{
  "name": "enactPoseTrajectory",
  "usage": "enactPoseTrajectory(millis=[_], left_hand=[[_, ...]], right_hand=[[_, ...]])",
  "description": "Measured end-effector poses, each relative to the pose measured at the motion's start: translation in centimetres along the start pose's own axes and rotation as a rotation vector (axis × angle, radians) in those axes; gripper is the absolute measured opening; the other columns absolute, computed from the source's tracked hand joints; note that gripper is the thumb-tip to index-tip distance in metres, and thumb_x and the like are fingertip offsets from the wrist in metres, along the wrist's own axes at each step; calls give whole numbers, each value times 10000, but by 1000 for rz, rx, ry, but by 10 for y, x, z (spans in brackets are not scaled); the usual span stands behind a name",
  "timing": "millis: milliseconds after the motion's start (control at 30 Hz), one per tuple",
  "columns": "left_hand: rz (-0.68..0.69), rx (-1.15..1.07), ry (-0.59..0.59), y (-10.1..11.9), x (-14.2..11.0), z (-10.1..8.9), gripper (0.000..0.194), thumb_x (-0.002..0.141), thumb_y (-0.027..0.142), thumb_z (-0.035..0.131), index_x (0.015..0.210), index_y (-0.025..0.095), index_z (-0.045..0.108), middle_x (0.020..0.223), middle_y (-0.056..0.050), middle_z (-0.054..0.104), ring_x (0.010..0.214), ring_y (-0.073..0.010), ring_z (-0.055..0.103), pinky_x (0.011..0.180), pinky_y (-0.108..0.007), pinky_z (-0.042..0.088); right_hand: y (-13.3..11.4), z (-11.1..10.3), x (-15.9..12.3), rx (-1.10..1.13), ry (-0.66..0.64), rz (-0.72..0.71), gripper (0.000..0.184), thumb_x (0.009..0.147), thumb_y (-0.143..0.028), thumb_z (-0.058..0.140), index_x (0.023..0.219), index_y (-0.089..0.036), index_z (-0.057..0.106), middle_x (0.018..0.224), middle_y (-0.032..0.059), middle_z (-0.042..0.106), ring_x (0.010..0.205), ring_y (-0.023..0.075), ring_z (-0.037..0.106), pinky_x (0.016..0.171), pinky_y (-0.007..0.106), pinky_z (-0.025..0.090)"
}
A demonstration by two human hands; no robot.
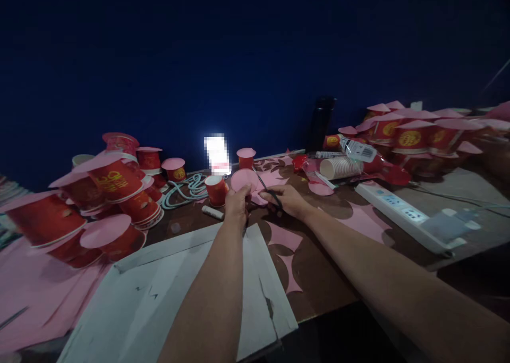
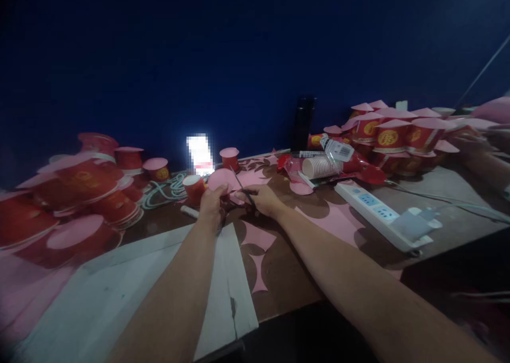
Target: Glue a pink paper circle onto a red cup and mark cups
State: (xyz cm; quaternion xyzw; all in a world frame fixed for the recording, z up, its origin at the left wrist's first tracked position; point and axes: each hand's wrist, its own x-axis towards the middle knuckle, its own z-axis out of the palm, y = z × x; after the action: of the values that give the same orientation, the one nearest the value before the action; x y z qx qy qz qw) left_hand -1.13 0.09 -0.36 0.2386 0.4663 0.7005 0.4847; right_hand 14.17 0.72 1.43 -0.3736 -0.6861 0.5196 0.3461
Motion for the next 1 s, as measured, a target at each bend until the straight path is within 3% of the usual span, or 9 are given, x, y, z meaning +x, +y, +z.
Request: enactPoseTrajectory(millis=[1000], left_hand=[[-5, -9, 37, 1, 0, 2, 448, 503, 301, 775, 880, 164, 575, 684, 28, 583, 490, -73, 488, 518, -237, 404]], right_hand=[[0, 1, 0, 17, 8, 18, 440, 727, -502, 669, 995, -154, 695, 551, -30, 544, 468, 92, 503, 386, 172, 389]])
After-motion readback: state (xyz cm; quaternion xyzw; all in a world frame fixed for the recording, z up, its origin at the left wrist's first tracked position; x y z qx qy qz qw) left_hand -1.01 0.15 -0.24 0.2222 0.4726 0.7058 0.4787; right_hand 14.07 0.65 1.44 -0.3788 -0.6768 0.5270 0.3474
